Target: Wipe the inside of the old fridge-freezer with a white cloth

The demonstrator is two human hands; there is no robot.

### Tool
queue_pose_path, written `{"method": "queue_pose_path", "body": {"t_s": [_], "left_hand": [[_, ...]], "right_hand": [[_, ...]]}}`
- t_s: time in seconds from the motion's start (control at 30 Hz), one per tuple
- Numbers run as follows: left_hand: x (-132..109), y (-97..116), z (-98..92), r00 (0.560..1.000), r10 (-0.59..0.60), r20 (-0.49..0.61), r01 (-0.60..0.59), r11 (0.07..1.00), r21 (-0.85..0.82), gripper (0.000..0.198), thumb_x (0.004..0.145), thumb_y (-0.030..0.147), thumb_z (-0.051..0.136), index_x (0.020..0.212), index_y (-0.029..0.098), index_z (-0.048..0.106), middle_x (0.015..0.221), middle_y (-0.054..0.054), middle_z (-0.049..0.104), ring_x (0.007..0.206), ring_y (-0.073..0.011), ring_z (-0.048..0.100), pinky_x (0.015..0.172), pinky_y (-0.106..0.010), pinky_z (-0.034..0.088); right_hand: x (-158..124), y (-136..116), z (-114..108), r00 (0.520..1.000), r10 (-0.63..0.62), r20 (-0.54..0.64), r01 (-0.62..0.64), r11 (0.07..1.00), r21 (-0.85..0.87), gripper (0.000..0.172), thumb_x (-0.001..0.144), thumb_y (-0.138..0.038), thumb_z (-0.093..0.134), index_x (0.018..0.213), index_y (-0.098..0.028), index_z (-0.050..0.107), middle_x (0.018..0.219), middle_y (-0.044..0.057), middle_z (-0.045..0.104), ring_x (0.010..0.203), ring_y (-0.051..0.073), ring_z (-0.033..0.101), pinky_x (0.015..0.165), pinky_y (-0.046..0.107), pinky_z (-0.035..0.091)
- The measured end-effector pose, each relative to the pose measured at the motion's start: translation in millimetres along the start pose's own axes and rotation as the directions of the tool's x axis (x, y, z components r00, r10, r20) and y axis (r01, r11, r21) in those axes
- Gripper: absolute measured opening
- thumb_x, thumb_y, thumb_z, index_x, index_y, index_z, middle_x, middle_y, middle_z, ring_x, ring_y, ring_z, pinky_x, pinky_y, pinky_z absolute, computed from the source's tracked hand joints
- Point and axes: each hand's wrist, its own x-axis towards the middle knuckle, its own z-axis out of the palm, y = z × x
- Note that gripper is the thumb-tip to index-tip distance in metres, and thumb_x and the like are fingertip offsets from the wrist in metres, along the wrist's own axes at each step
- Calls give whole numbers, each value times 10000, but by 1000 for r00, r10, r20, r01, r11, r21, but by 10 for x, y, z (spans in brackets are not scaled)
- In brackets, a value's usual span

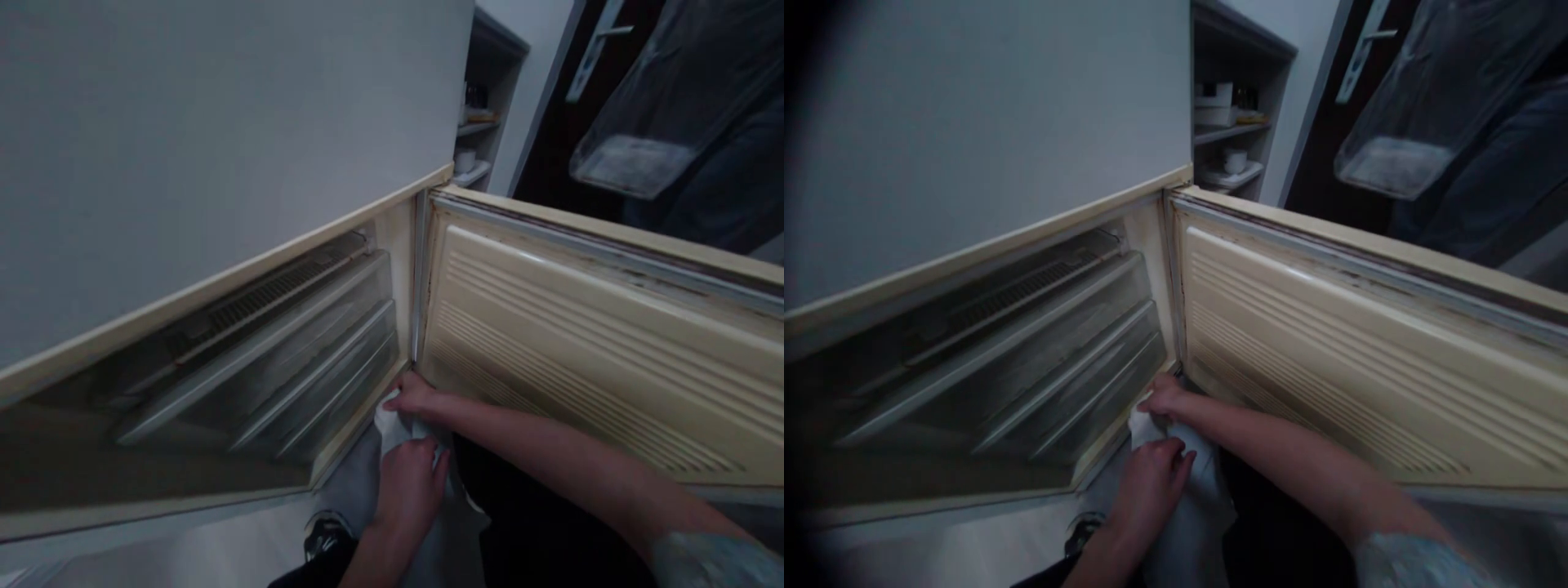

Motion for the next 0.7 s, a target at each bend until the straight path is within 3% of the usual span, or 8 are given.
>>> {"method": "queue_pose_path", "body": {"t_s": [0.07, 0.13, 0.2, 0.27, 0.3, 0.37, 0.5, 0.7], "left_hand": [[3, 50, -7, 1000, 22, -20, -22, 1000, -16, 273, 990, 316, 494, 929, 206, 736, 938, -79, 762, 886, -237, 725, 744, -322, 487], [7, 92, -20, 999, 38, -39, -39, 999, -22, 260, 983, 296, 501, 928, 202, 737, 940, -79, 763, 898, -239, 726, 757, -323, 494], [17, 119, -34, 997, 54, -53, -54, 998, -16, 268, 985, 289, 492, 926, 195, 736, 935, -83, 761, 900, -241, 726, 763, -326, 498], [34, 130, -47, 995, 63, -74, -64, 998, -11, 286, 993, 296, 476, 925, 196, 736, 931, -81, 760, 897, -239, 725, 759, -326, 500], [45, 131, -51, 994, 67, -85, -68, 998, -10, 295, 995, 303, 471, 919, 199, 736, 928, -80, 758, 894, -240, 724, 755, -328, 501], [68, 129, -56, 992, 70, -100, -72, 997, -10, 295, 991, 314, 474, 907, 206, 735, 927, -78, 757, 888, -247, 723, 745, -338, 507], [95, 124, -68, 995, 66, -73, -67, 998, -6, 264, 973, 297, 493, 917, 208, 735, 933, -81, 759, 894, -259, 727, 744, -345, 514], [63, 105, -80, 998, 41, -57, -42, 999, -8, 262, 982, 302, 498, 928, 213, 738, 944, -74, 760, 910, -261, 727, 775, -349, 530]], "right_hand": [[-38, -275, -422, 984, -112, -137, 103, 992, -72, 255, 815, -93, 754, 1068, -126, 750, 1112, 105, 735, 1087, 243, 691, 970, 325, 559], [-16, -639, -871, 897, -342, -280, 290, 933, -213, 347, 935, -83, 592, 1266, -149, 673, 1380, 104, 616, 1325, 191, 547, 1159, 300, 420], [52, -992, -1276, 669, -670, -321, 455, 711, -536, 386, 990, -70, 462, 1338, -115, 624, 1442, 133, 558, 1353, 193, 507, 1181, 317, 402], [149, -1247, -1585, 525, -823, -217, 429, 476, -767, 383, 1016, -75, 395, 1315, -84, 634, 1431, 162, 557, 1337, 227, 507, 1159, 354, 426], [202, -1326, -1695, 516, -839, -172, 384, 406, -829, 375, 1023, -81, 382, 1287, -77, 649, 1407, 170, 571, 1321, 246, 512, 1144, 373, 436], [302, -1398, -1829, 553, -821, -143, 290, 350, -891, 356, 1026, -90, 386, 1234, -66, 674, 1325, 182, 613, 1268, 281, 535, 1101, 410, 462], [428, -1359, -1840, 571, -792, -218, 180, 380, -907, 367, 1012, -74, 403, 1275, -39, 656, 1280, 205, 625, 1254, 303, 534, 1078, 426, 484], [530, -1140, -1652, 560, -796, -229, 190, 392, -900, 390, 1002, -64, 424, 1333, -42, 630, 1437, 205, 556, 1300, 289, 521, 1086, 401, 510]]}}
